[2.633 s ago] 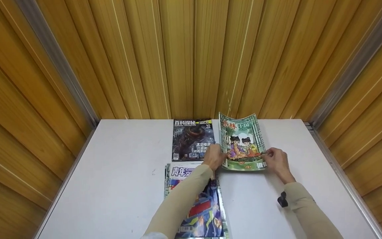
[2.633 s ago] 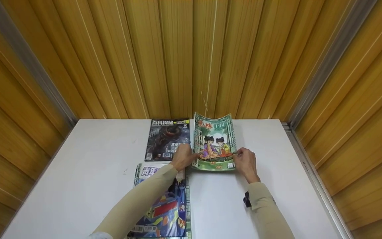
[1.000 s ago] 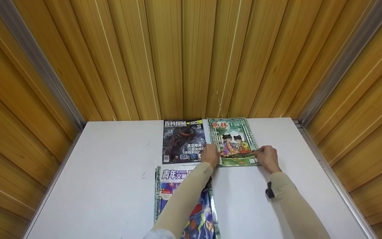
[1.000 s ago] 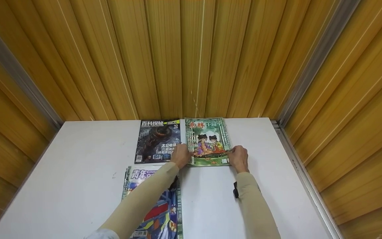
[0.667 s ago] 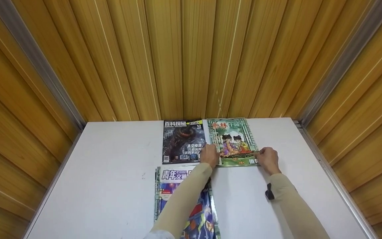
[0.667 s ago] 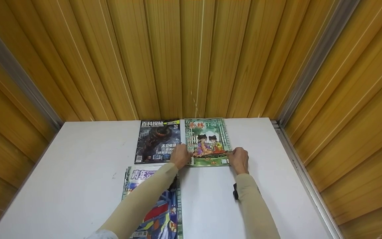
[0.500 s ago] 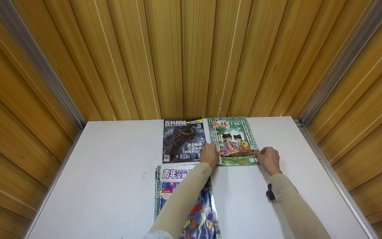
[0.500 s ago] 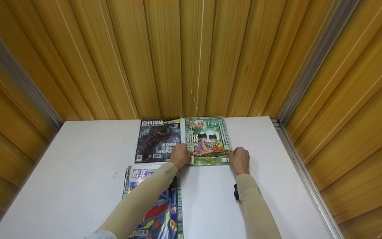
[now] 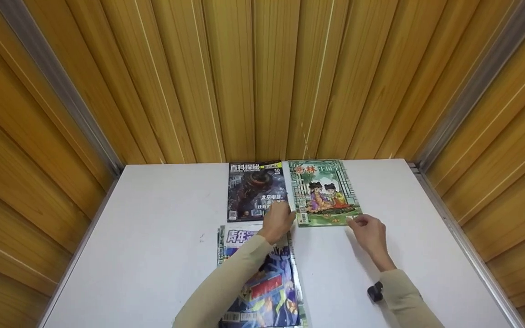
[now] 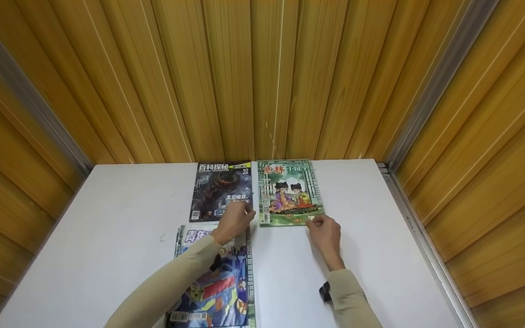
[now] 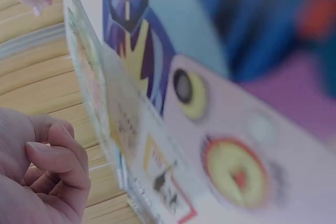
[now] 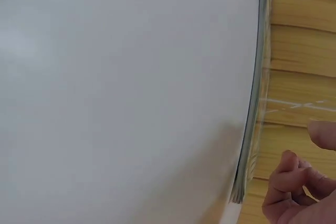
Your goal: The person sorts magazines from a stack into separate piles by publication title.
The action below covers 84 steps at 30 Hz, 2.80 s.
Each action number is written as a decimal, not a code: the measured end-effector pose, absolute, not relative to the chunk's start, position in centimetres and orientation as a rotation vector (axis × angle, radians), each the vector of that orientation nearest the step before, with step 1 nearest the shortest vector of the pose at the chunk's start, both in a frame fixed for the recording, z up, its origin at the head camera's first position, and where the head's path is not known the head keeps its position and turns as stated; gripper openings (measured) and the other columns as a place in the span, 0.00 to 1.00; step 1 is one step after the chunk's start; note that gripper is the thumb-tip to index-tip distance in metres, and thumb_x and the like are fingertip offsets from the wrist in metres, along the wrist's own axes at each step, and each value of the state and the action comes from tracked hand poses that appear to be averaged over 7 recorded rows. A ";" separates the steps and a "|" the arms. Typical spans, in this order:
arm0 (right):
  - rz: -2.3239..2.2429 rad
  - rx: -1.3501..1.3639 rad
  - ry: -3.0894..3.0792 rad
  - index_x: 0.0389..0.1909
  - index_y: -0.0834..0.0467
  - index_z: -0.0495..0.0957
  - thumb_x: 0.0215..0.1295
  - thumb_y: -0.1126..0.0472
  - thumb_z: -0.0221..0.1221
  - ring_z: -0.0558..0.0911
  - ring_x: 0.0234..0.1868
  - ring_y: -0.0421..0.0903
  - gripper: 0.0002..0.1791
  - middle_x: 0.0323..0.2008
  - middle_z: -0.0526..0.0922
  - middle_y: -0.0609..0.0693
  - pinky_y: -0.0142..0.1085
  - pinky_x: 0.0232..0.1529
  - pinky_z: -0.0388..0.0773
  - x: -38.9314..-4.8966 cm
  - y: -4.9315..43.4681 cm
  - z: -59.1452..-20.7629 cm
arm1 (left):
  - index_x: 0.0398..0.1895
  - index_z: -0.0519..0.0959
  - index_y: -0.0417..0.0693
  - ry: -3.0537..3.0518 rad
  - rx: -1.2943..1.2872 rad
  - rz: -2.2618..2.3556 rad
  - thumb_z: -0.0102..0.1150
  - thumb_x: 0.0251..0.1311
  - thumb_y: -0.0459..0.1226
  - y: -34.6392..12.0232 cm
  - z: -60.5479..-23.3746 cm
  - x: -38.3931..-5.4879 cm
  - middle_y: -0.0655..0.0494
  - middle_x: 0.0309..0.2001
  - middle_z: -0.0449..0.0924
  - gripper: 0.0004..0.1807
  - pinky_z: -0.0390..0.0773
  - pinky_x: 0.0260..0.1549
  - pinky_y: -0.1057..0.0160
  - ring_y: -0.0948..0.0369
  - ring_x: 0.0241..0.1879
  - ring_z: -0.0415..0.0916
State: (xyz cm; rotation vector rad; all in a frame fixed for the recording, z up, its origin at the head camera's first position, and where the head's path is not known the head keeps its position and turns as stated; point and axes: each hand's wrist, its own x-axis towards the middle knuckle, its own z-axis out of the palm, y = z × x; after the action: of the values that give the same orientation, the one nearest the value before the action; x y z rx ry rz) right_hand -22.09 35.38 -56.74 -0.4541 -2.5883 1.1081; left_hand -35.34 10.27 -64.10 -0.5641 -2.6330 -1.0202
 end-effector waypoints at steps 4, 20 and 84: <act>1.193 -0.458 -2.569 0.46 0.67 0.87 0.74 0.55 0.68 0.81 0.34 0.44 0.16 0.36 0.89 0.58 0.31 0.33 0.75 -20.1 33.6 -56.4 | 0.23 0.83 0.52 -2.570 -0.579 -1.043 0.67 0.66 0.40 8.1 -62.6 -33.1 0.58 0.24 0.86 0.12 0.78 0.24 0.58 0.64 0.23 0.78; 1.325 -0.437 -2.567 0.47 0.65 0.88 0.70 0.52 0.73 0.82 0.33 0.42 0.19 0.35 0.89 0.54 0.30 0.31 0.77 -14.3 27.8 -56.1 | 0.35 0.86 0.41 -2.501 -0.510 -1.095 0.72 0.68 0.35 -2.5 -54.9 -21.6 0.50 0.24 0.88 0.06 0.74 0.21 0.69 0.67 0.20 0.79; 1.474 -0.439 -2.918 0.43 0.67 0.85 0.58 0.49 0.81 0.76 0.31 0.44 0.26 0.27 0.80 0.49 0.35 0.34 0.73 -7.2 19.3 -60.9 | 0.27 0.84 0.40 -2.936 -0.054 -1.286 0.83 0.57 0.45 -10.3 -61.2 -9.5 0.57 0.19 0.81 0.19 0.66 0.23 0.68 0.66 0.21 0.70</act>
State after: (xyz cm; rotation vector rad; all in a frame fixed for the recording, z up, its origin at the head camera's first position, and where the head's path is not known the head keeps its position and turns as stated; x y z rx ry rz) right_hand -7.22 19.35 -60.92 -0.4394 -2.9180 1.4740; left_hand -9.55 -10.30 -61.18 -0.0543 -2.9363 -1.2857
